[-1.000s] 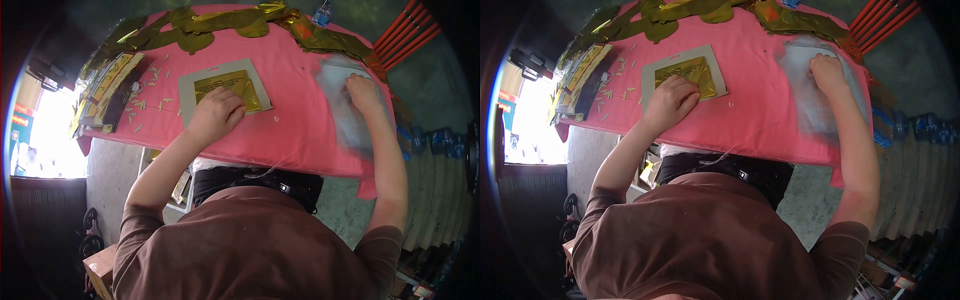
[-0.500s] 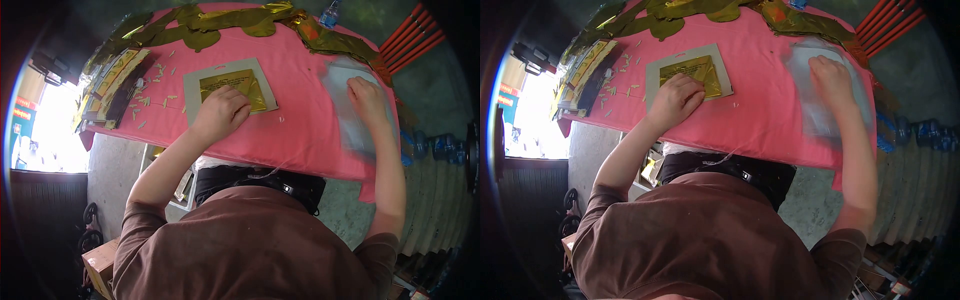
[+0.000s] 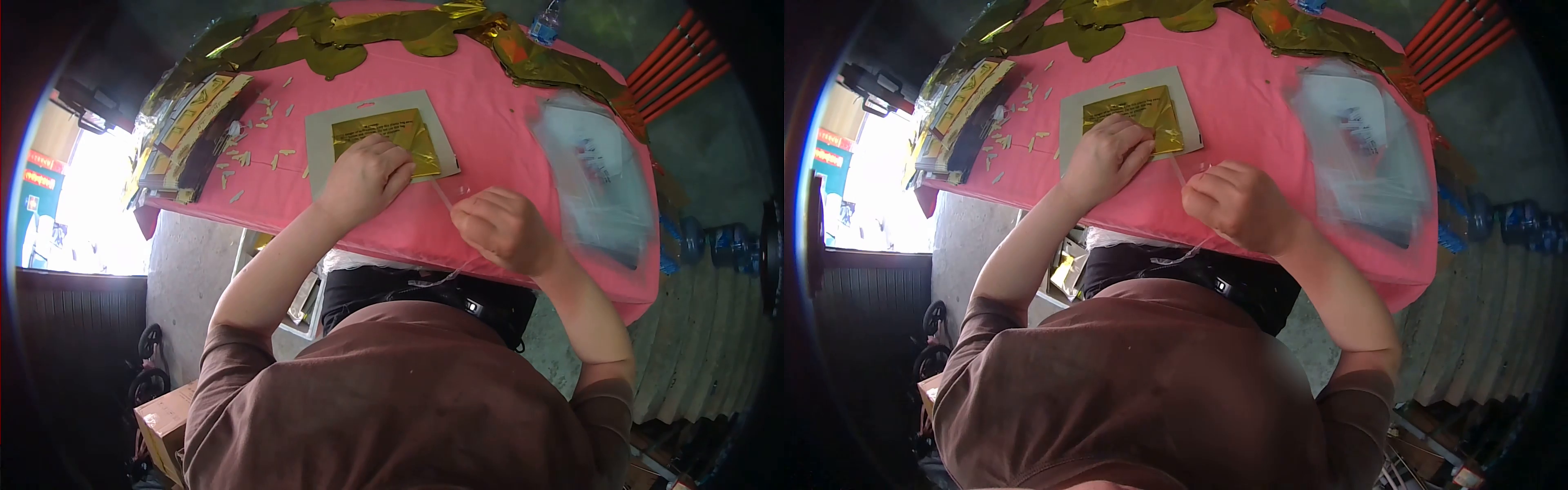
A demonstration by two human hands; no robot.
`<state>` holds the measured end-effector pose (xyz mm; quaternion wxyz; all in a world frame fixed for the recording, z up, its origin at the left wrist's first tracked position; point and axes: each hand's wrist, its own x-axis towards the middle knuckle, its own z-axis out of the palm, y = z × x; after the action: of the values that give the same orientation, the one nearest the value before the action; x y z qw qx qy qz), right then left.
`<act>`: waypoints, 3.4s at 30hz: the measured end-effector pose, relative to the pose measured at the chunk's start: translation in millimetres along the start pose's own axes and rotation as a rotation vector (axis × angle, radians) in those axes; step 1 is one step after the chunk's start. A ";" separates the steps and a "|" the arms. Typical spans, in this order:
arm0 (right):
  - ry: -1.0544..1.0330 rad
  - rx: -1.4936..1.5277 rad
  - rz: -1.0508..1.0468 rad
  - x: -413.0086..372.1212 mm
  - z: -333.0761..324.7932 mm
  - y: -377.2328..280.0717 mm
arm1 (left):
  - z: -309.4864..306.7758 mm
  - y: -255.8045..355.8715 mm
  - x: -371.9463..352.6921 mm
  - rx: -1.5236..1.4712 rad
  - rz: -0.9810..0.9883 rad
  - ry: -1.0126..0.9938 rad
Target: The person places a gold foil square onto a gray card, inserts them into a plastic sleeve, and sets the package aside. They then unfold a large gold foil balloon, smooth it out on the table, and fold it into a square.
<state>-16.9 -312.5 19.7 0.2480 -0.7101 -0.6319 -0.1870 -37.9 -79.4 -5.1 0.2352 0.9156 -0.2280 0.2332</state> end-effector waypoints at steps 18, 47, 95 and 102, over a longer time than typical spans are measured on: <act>-0.170 -0.324 -0.002 9.8 26.4 24.9 | -0.8 -0.1 0.5 -0.036 -0.016 -0.015; -0.032 -0.142 0.514 13.5 26.2 22.8 | -33.9 -11.8 -10.6 -0.307 -0.158 -0.129; -0.308 0.445 0.268 40.1 29.7 -11.6 | -41.2 -17.8 -38.1 0.017 -0.177 -0.344; -0.223 0.900 0.591 -9.3 -60.5 -13.5 | -42.6 -16.5 -37.7 0.022 -0.164 -0.350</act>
<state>-28.6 -354.5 64.8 0.5008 -0.6966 -0.4457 0.2556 -72.5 -32.0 2.6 0.2000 0.9603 -0.1873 0.0528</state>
